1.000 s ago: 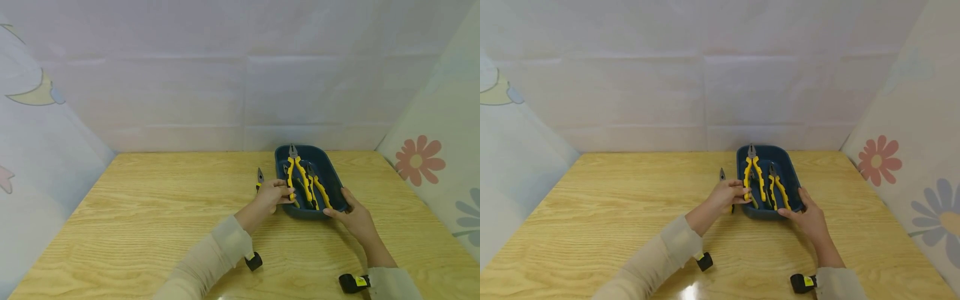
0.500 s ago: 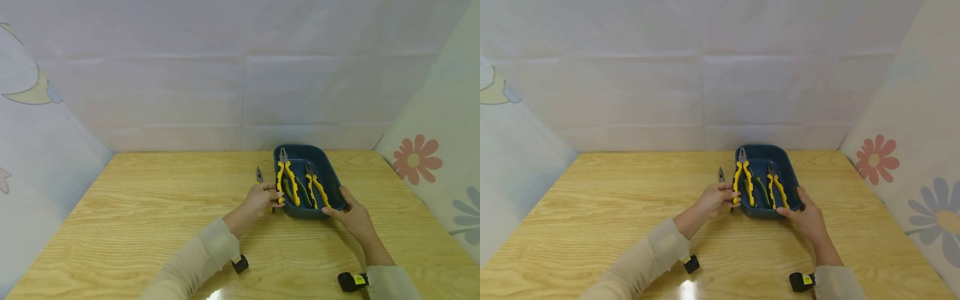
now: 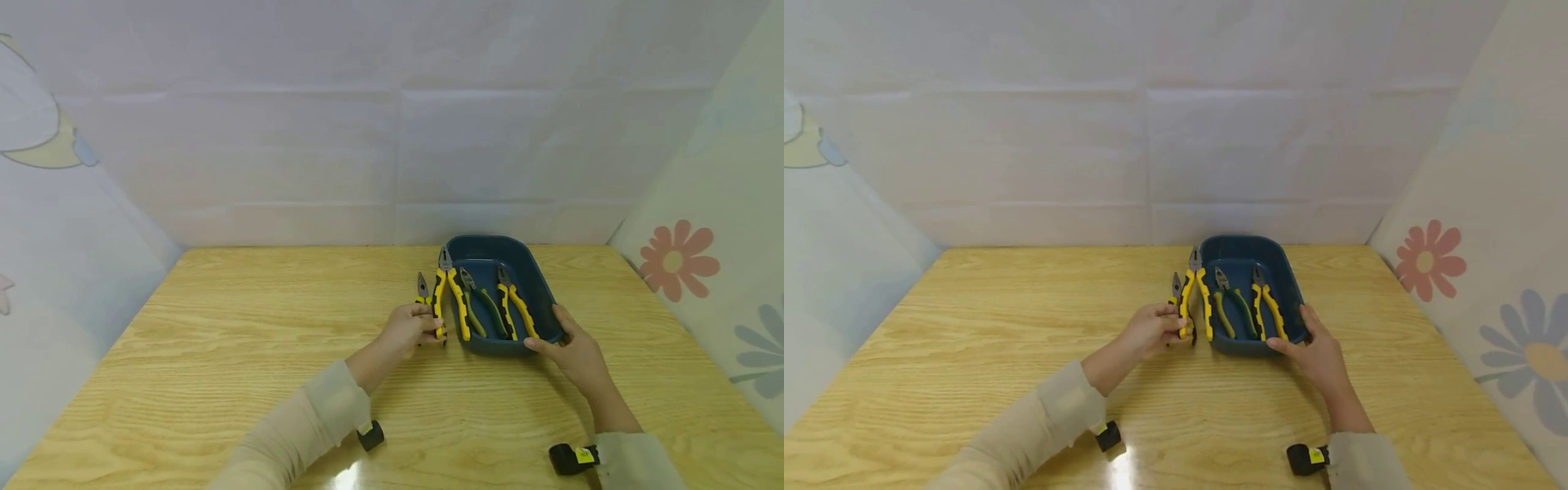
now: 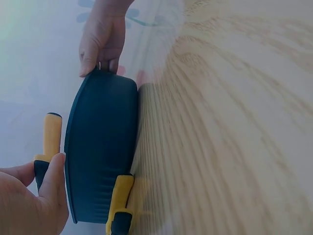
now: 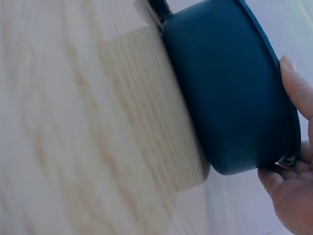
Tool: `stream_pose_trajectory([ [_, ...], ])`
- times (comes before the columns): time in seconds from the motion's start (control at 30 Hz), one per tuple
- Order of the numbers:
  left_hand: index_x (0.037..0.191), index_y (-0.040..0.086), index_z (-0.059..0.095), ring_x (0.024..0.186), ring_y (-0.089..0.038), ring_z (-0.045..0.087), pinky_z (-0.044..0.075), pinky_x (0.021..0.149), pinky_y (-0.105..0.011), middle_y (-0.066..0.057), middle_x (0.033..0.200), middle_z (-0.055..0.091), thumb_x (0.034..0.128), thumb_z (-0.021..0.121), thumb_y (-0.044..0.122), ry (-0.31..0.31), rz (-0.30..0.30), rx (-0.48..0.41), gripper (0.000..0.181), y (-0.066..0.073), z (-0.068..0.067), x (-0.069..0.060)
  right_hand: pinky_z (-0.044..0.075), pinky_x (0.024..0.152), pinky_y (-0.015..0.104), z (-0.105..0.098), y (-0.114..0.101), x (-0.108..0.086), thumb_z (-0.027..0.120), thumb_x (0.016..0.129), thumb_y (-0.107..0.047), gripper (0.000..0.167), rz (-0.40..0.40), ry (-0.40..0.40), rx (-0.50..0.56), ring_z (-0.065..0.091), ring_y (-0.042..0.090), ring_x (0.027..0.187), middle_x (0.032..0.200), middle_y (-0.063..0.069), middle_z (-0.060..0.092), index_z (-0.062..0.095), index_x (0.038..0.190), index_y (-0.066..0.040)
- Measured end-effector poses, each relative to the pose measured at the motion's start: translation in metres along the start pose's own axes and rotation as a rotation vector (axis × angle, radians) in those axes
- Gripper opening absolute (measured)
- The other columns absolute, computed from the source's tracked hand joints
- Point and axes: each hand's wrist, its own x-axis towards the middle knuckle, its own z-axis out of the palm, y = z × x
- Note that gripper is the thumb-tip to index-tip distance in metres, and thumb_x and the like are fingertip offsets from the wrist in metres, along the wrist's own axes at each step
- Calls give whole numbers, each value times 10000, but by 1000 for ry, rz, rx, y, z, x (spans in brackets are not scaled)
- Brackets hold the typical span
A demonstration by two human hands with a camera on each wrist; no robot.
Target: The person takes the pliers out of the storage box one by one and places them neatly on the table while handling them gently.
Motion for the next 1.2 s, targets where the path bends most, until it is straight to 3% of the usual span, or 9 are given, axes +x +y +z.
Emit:
stream_pose_trajectory([
  [0.2, 1260, -134, 307, 968, -349, 521, 483, 721, -321, -297, 1225, 373, 830, 521, -44, -16, 14, -3, 489, -1, -9, -4, 262, 901, 543, -1, 0, 0, 603, 785, -392, 916, 10, -3, -12, 139, 456, 1208, 1409, 175, -34, -21, 1382, -87],
  [0.4, 1208, -131, 389, 947, -360, 525, 486, 712, -323, -277, 1146, 452, 827, 524, -40, 0, 22, 18, 415, -3, -17, -7, 265, 904, 536, 0, 2, 1, 604, 788, -382, 909, 6, -3, -6, 135, 444, 1215, 1411, 164, -37, -24, 1382, -99],
  [0.7, 1173, -150, 408, 899, -393, 526, 478, 732, -347, -246, 1011, 499, 821, 525, -56, 34, -17, 0, 383, -8, -25, -5, 258, 905, 538, -1, 2, 0, 598, 793, -380, 902, 0, -6, -10, 120, 440, 1220, 1411, 167, -46, -36, 1379, -118],
  [0.97, 1203, -169, 361, 903, -367, 542, 480, 726, -319, -287, 1089, 462, 835, 507, -48, 27, -28, 8, 414, -7, -34, -7, 262, 901, 540, -1, 2, 0, 598, 794, -378, 901, -3, -9, -7, 128, 445, 1216, 1411, 161, -45, -30, 1381, -108],
  [1.2, 1194, -157, 381, 860, -344, 565, 478, 732, -331, -281, 1080, 481, 830, 514, -49, 71, -45, 34, 403, -9, -43, -9, 265, 903, 527, -1, 1, 1, 596, 796, -375, 899, 4, -13, -2, 123, 434, 1222, 1411, 155, -52, -37, 1378, -116],
])
